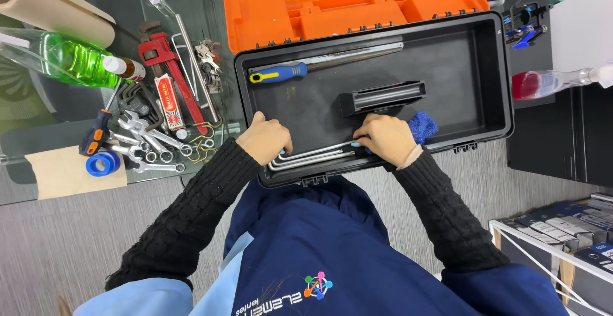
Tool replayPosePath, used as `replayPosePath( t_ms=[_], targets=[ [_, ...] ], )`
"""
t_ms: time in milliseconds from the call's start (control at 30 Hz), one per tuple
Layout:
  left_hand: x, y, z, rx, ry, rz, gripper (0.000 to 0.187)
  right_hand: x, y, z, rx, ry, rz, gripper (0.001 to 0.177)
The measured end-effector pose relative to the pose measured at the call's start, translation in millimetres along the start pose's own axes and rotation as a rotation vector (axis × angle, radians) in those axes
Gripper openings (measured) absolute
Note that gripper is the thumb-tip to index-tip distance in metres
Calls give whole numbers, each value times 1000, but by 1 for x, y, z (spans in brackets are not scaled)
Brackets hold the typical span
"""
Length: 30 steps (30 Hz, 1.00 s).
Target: The recorder is cleaning various tools from a toolbox with a blue cloth and organizing them.
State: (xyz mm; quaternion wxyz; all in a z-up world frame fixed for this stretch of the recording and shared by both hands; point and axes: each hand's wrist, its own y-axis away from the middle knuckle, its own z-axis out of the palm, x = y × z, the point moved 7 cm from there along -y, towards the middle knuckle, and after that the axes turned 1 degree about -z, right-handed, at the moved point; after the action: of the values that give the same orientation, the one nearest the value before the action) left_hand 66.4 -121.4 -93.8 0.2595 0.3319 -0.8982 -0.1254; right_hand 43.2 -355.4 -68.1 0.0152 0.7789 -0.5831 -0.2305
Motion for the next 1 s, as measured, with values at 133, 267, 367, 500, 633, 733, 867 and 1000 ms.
replayPosePath(
  t_ms=[133,267,367,500,633,733,867,1000],
  targets=[
    [0,6,0,20,-20,17,22,5,-1,1,-25,2,-35,14],
    [1,8,0,78,-25,47,20,6,0,6,-70,69,-20,14],
    [1,7,-1,83,-48,48,18,3,-4,12,-70,152,-63,13],
    [0,3,-4,60,-56,40,14,6,-9,22,-90,207,-92,16],
    [-14,-3,1,54,-2,39,9,1,-8,13,-115,183,-117,14],
    [-19,-2,-12,50,186,13,5,0,-7,0,-176,132,-81,15],
    [-8,9,-27,-3,412,50,9,4,-6,0,-284,63,-61,15],
    [0,10,-15,-62,268,105,6,5,-10,14,-338,55,-160,14]
  ],
)
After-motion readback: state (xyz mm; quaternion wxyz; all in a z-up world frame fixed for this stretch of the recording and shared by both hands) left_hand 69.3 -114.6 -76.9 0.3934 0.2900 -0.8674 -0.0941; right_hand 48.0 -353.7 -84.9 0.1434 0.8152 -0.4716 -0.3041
